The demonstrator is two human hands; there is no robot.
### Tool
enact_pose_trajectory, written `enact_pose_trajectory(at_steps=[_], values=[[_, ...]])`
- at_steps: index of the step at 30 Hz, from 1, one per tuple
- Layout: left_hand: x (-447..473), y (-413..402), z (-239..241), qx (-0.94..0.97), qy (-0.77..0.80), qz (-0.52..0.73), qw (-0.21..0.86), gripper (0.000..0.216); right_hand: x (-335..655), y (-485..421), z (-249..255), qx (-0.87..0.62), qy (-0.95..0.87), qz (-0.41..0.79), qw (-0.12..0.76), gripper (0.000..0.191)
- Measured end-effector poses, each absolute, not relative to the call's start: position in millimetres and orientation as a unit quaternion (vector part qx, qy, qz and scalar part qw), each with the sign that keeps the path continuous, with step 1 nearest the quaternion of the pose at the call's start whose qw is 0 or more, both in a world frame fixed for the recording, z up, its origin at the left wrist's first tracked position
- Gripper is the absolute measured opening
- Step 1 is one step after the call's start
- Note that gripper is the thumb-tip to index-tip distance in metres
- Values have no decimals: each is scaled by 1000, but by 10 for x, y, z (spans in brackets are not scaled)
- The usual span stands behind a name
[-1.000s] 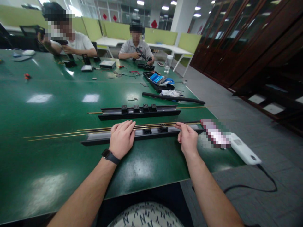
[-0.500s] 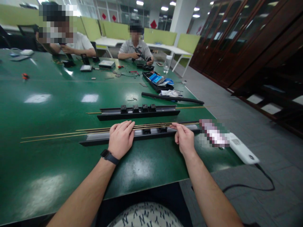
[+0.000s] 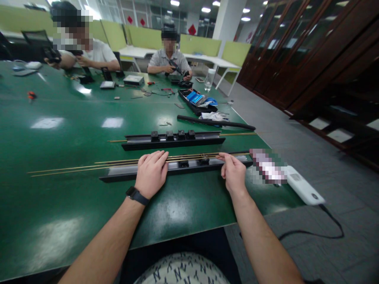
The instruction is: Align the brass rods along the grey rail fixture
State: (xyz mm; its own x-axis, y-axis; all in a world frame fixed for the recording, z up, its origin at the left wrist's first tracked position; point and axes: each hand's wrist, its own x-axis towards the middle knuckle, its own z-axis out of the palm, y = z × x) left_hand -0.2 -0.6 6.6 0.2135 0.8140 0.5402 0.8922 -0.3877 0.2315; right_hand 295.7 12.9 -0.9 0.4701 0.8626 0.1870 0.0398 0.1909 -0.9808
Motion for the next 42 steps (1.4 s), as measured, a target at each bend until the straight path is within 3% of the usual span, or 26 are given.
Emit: enact_pose_trajectory(at_steps=[24, 42], values=[[1, -14, 77, -776, -551, -302, 58, 38, 2932, 106, 32, -552, -415, 333, 642, 38], [-8, -9, 59, -777, -551, -298, 65, 37, 3041, 172, 1, -562, -340, 307, 689, 30]])
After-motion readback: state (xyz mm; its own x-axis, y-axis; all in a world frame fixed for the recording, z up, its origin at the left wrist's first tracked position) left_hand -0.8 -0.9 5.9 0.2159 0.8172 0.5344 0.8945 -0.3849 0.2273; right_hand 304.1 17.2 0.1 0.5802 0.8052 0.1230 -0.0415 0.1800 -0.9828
